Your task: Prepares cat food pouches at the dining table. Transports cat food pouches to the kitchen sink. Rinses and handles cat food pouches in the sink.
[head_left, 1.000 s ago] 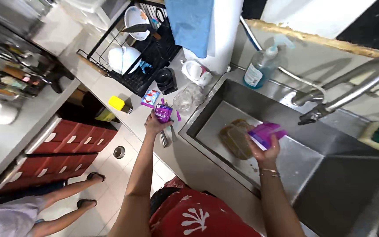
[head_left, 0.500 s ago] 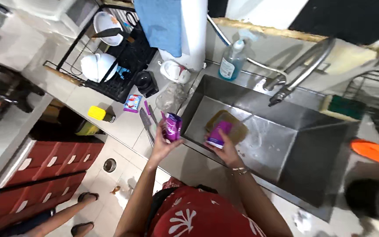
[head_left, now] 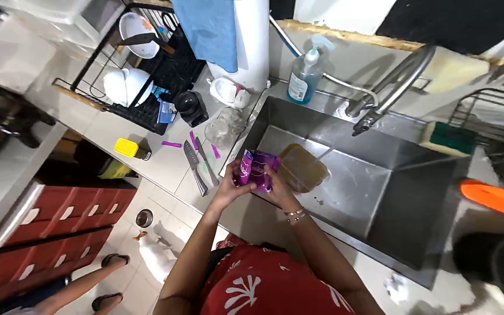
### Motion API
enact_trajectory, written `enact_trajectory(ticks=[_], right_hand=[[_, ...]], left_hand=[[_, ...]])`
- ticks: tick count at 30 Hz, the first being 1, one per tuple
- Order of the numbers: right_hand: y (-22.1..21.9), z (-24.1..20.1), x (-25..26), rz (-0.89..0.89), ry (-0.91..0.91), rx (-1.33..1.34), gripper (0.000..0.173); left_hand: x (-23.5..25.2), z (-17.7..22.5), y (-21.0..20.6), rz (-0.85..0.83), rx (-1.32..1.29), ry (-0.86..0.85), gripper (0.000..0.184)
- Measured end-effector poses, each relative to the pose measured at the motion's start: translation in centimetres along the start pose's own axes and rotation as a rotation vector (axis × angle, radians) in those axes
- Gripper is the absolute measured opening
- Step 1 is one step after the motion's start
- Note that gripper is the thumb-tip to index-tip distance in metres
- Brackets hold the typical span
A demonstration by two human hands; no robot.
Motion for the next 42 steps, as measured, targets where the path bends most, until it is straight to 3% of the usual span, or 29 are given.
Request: enact_trajectory(ticks=[3, 6, 9, 12, 16, 18, 21, 23, 26, 31, 34, 36, 39, 40, 42], right_hand=[[3.5, -1.5, -0.4, 0.298, 0.127, -0.265, 0.041], [5.8, -2.3, -0.6, 0.404, 0.179, -0.264, 0.057], [7.6, -3.5, -1.8, 0.478, 0.184, -0.316, 0.052], [9.3, -4.5, -2.4, 0.446, 0.212, -0.381, 0.038], [10.5, -4.6, -2.3, 0.240, 0.206, -0.257, 0.024], [11.1, -4.7, -2.3, 0.214, 0.188, -0.215, 0.023], [12.4, -5.0, -2.6, 0.322, 0.166, -0.176, 0.023], [13.2, -5.0, -2.6, 0.370, 0.136, -0.158, 0.024], [16.1, -4.2, -2.2, 0.390, 0.018, -0.065, 0.032], [18.4, -3.9, -1.8, 0.399, -0.064, 0.031, 0.033], [18.2, -4.4, -1.4, 0.484, -0.039, -0.051, 0.033], [17.7, -5.2, -1.6, 0.554, -0.015, -0.119, 0.031], [17.3, -5.8, -2.2, 0.607, -0.021, -0.173, 0.030], [17.2, -6.0, -2.4, 0.621, -0.019, -0.205, 0.029], [17.0, -6.5, -2.6, 0.635, -0.016, -0.251, 0.030]], left_hand=[[0.8, -1.1, -0.8, 0.030, -0.074, 0.000, 0.097], [1.9, -2.1, -2.6, 0.020, -0.108, 0.018, 0.094], [3.3, -2.8, -4.5, -0.043, -0.076, 0.033, 0.089], [4.8, -3.0, -6.4, -0.112, -0.057, 0.004, 0.093], [6.4, -4.5, -7.7, -0.130, -0.058, 0.026, 0.105], [6.7, -4.9, -7.6, -0.143, -0.011, 0.044, 0.089], [6.4, -4.5, -6.9, -0.139, 0.089, 0.038, 0.060], [5.4, -3.4, -4.9, -0.097, 0.178, 0.070, 0.049], [2.0, -2.0, 1.4, 0.170, 0.254, 0.131, 0.047], [-3.4, -2.3, 14.2, 0.601, 0.404, 0.225, 0.071], [-4.5, -2.5, 16.7, 0.703, 0.689, 0.273, 0.097], [-3.3, 0.3, 14.0, 0.651, 0.973, 0.142, 0.088], [0.7, 3.1, 2.9, 0.369, 1.160, -0.334, 0.030], [2.5, 3.4, -1.6, 0.196, 1.102, -0.454, 0.024], [6.1, 4.1, -9.3, -0.104, 0.948, -0.587, 0.031]])
Point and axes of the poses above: each hand's wrist, its own x-axis towards the middle knuckle, its own y-axis out of the back of the hand, z = x × y, the point moved 9 cm from there along x, towards the middle knuckle, and after that the axes turned 15 degrees about -y, right-handed, at the moved point
